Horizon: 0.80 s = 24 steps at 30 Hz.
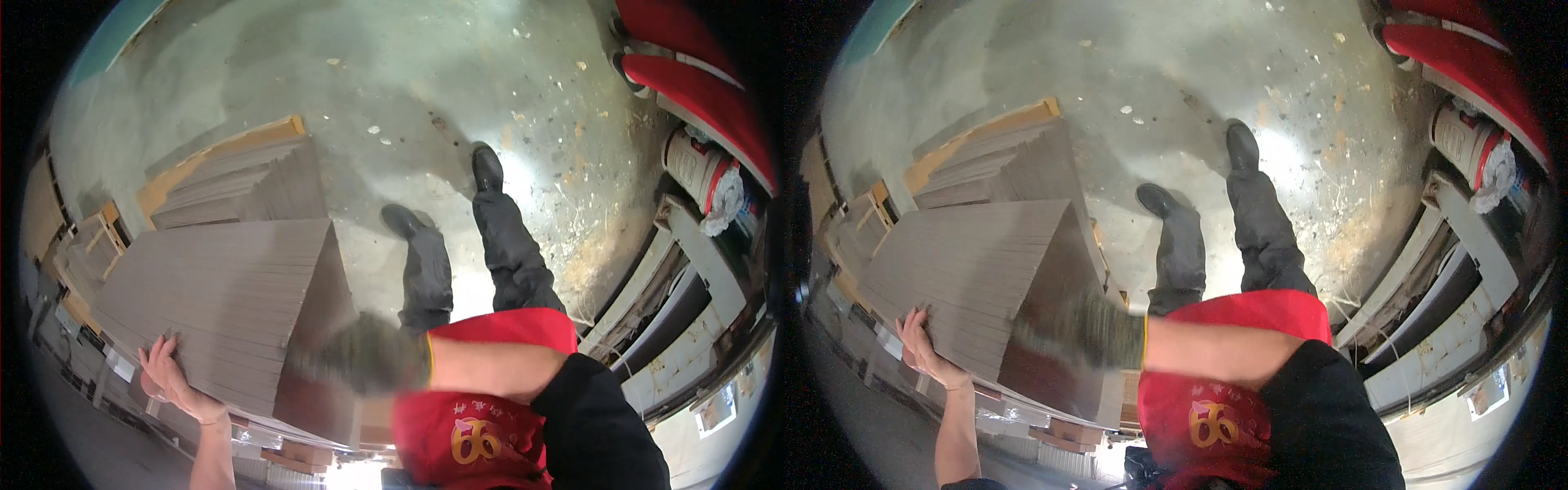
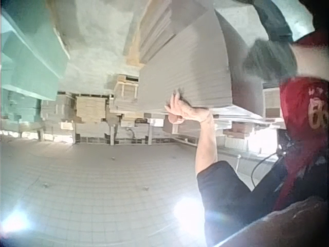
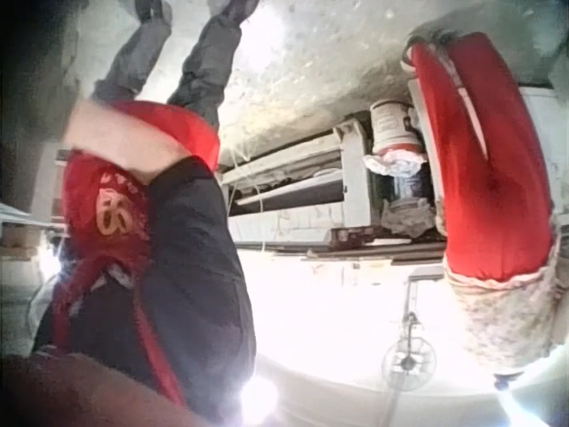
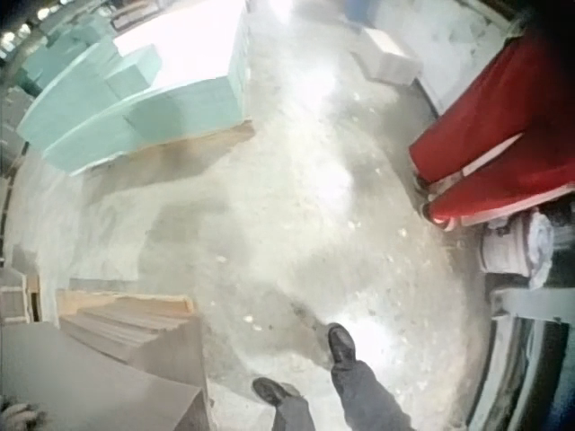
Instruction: The person uses a rubber mallet and a metal tool to secure components of wooden furniture panels. The person hammers at various points along the edges and surface of the panels to ensure a tight fit.
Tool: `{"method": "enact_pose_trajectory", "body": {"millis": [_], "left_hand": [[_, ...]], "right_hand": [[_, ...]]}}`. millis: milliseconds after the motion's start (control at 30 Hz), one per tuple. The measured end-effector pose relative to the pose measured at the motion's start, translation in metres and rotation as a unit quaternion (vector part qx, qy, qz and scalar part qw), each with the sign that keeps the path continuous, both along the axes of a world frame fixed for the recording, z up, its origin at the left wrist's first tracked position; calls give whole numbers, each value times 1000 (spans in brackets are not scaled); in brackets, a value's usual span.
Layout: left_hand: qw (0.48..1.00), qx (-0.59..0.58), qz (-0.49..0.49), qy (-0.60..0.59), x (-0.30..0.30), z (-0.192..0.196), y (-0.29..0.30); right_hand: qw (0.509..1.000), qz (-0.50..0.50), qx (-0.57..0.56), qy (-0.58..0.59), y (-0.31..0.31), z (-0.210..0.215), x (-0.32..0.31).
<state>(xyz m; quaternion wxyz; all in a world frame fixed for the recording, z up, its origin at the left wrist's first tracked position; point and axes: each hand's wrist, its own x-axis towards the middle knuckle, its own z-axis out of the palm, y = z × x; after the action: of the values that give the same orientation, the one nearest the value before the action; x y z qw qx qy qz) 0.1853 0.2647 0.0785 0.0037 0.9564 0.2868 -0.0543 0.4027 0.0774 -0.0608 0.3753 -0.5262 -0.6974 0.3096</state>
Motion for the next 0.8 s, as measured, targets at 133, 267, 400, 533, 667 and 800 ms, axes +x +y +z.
{"method": "enact_pose_trajectory", "body": {"millis": [133, 267, 400, 533, 667, 800], "left_hand": [[1000, 18, -11, 21, 11, -2, 1], [998, 19, -8, 54, 26, -9, -2], [997, 3, -28, 74, 20, 0, 1], [996, 6, 24, 90, 10, 2, -1], [999, -26, 16, 23, 19, -8, 0], [993, -25, 101, 48, 23, -9, -4]], "right_hand": [[954, -228, 9, 194, 13, -35, 10], [913, -170, -252, 271, 48, -89, 24], [996, -32, -15, 76, 4, 20, -14], [976, -156, -147, -34, 16, 4, -18], [765, -431, -346, 332, 29, -103, -16], [784, -480, -262, 294, 24, -122, -46]]}}
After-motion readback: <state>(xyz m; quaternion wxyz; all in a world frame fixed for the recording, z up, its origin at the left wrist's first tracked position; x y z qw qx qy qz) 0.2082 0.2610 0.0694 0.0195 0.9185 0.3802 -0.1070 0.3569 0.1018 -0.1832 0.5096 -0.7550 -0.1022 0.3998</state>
